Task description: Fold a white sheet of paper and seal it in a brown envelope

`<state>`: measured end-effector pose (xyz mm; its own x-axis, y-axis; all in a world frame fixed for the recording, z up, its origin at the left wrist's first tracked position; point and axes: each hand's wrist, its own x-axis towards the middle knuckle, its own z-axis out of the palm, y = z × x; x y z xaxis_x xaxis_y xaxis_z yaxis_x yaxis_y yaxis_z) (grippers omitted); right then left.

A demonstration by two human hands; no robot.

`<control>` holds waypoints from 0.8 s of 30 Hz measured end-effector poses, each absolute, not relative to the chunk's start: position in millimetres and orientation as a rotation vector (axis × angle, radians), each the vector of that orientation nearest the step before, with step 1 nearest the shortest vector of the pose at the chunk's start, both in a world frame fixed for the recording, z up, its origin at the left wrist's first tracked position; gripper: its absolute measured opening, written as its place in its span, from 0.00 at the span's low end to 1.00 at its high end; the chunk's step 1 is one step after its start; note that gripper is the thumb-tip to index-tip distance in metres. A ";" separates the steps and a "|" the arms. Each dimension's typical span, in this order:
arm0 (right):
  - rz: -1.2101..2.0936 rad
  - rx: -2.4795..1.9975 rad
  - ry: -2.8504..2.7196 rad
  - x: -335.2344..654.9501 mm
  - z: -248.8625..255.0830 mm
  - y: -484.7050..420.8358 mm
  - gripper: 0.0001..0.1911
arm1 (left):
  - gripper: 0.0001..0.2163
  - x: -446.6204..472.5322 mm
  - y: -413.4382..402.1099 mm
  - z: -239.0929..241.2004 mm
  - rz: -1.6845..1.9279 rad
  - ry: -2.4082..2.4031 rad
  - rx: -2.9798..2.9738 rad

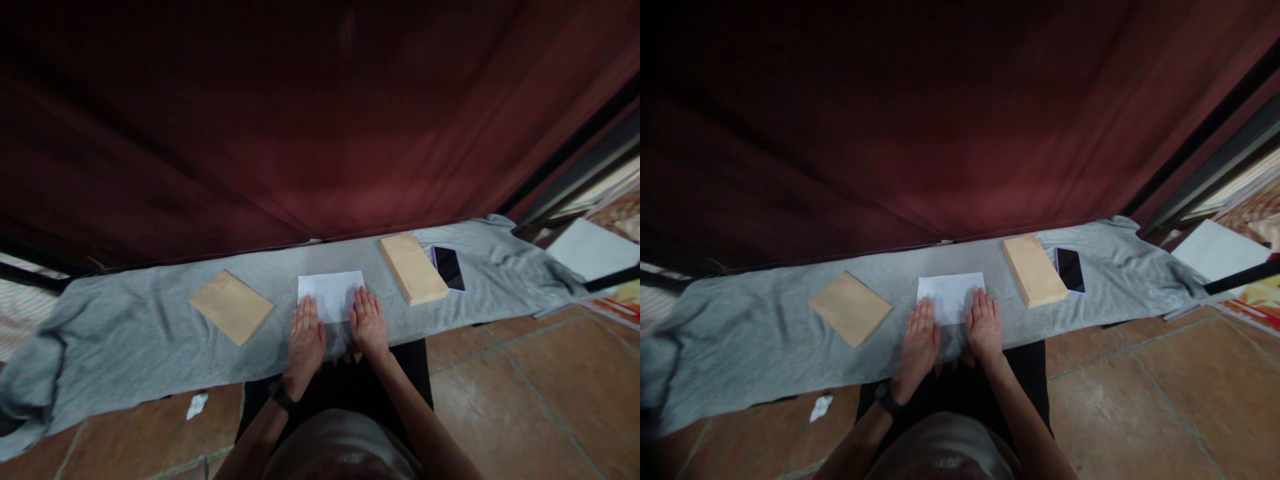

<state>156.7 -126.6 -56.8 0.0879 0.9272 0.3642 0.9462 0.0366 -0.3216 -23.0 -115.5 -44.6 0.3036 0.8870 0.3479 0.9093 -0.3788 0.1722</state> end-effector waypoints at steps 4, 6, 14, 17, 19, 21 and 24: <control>0.126 -1.673 -2.057 138.0 -47.4 -132.1 0.26 | 0.27 -5.1 -128.7 -47.2 -0.489 -1.549 -2.678; 0.158 -1.648 -2.083 134.7 -46.2 -133.7 0.25 | 0.26 -3.4 -131.4 -49.4 -0.429 -1.557 -2.687; 0.044 -1.765 -2.075 143.8 -53.9 -139.7 0.27 | 0.26 -12.3 -134.6 -50.0 -0.398 -1.668 -2.585; -0.028 -1.821 -2.058 150.1 -56.1 -145.2 0.29 | 0.28 -16.6 -138.5 -51.1 -0.457 -1.719 -2.531; -0.068 -1.847 -2.043 155.7 -57.9 -149.4 0.30 | 0.29 -21.2 -141.3 -52.0 -0.485 -1.747 -2.508; -0.096 -1.877 -2.011 161.9 -60.1 -153.7 0.30 | 0.29 -26.5 -143.7 -52.5 -0.500 -1.773 -2.489; -0.113 -1.928 -1.952 171.1 -63.4 -160.1 0.31 | 0.30 -34.8 -146.3 -52.1 -0.521 -1.806 -2.463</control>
